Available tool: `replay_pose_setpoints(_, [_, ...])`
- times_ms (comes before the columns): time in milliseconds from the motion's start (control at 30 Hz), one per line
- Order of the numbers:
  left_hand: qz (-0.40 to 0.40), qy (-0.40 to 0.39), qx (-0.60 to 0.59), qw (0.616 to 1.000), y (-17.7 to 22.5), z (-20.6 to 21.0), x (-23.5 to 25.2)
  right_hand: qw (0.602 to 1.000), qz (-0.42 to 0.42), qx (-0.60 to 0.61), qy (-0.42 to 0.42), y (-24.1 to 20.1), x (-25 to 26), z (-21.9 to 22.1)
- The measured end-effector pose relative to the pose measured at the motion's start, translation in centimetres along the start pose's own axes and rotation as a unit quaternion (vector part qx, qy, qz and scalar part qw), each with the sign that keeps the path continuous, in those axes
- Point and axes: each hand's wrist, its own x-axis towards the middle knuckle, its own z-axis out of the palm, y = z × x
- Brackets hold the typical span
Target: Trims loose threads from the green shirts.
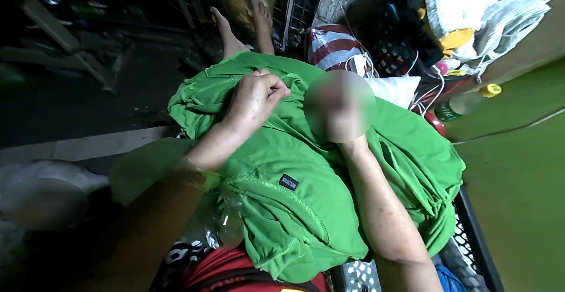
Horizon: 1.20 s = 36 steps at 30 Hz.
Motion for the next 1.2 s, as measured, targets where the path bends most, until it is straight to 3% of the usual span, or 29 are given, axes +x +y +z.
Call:
replay_pose_setpoints(133, [-0.1,-0.02,-0.091,0.991,-1.0,-0.5,0.5,0.999,-0.003,0.007,-0.05,-0.2,-0.1,-0.4])
replay_pose_setpoints(300, [-0.081,0.028,-0.133,0.987,-1.2,-0.2,-0.8,0.993,0.015,0.02,-0.115,-0.5,-0.1,-1.0])
replay_pose_setpoints(500, [0.012,0.095,0.024,0.995,-0.9,0.9,-0.4,0.995,0.026,0.023,-0.09,-0.4,0.1,-0.9])
replay_pose_setpoints(633, [-0.035,-0.002,0.077,0.996,-0.2,0.6,0.3,0.996,0.003,0.007,-0.091,-0.4,-0.1,-0.6])
replay_pose_setpoints(767, [-0.107,-0.073,-0.041,0.991,-1.0,-1.4,0.5,0.994,-0.009,-0.016,-0.103,-0.6,-0.1,-0.7])
replay_pose_setpoints(833, [-0.122,-0.078,-0.075,0.987,-1.2,-1.8,0.3,0.99,-0.011,-0.085,-0.115,-0.9,0.1,-0.6])
replay_pose_setpoints(1067, [-0.126,-0.04,-0.194,0.972,-2.4,-1.4,-0.1,0.944,0.003,-0.279,-0.175,-3.4,1.6,0.5])
replay_pose_setpoints(1200, [-0.132,0.024,-0.381,0.915,-3.2,-1.4,-0.4,0.961,0.048,-0.197,-0.188,-3.0,2.5,0.2])
